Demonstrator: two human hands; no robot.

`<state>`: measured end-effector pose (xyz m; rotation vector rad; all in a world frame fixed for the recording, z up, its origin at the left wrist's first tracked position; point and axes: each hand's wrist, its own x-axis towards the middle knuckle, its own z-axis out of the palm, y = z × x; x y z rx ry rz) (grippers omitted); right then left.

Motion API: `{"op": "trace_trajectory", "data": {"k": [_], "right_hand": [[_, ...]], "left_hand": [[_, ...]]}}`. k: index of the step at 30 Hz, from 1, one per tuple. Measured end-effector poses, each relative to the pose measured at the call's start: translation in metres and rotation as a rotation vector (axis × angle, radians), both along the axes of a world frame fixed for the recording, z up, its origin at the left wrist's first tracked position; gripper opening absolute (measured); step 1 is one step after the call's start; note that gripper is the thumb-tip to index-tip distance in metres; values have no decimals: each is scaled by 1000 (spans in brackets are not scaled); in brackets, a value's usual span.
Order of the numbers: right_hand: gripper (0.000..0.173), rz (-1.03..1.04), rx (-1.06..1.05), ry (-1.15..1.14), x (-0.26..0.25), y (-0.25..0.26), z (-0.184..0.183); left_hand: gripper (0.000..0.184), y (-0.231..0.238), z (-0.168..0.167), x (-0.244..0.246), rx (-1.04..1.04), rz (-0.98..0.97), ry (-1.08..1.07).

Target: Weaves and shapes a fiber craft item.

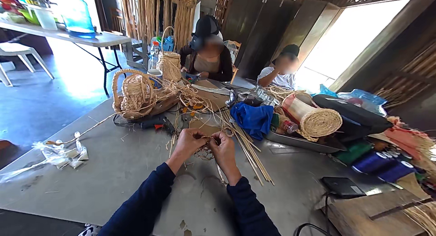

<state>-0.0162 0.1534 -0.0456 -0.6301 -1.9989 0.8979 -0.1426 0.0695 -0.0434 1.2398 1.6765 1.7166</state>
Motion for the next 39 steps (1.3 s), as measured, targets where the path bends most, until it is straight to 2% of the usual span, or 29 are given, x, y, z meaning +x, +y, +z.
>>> {"op": "trace_trajectory", "data": {"k": [4,8,12,19,22,25,31,39], "right_hand": [[10,25,-29,24,1,2,1],[11,36,-19,17,2,4,2],[11,26,23,52,1,2,0],[10,94,-26,83,-1,5,-5],[9,97,-24,95,-1,5,-4],[11,61,34,71,0,4,-4],[11,-12,194,83,-3,3,-7],[11,-7,134,43,0,2,-3]], "left_hand": [[10,-1,5,0,-66,18,59],[12,-6,9,2,-106,89,221],[11,-4,6,2,-87,121,233],[7,-1,1,3,-34,163,153],[20,-1,2,2,-20,116,89],[23,-2,2,3,-64,87,90],[20,1,5,5,-131,97,1],[10,-1,3,1,-21,-60,-218]]}}
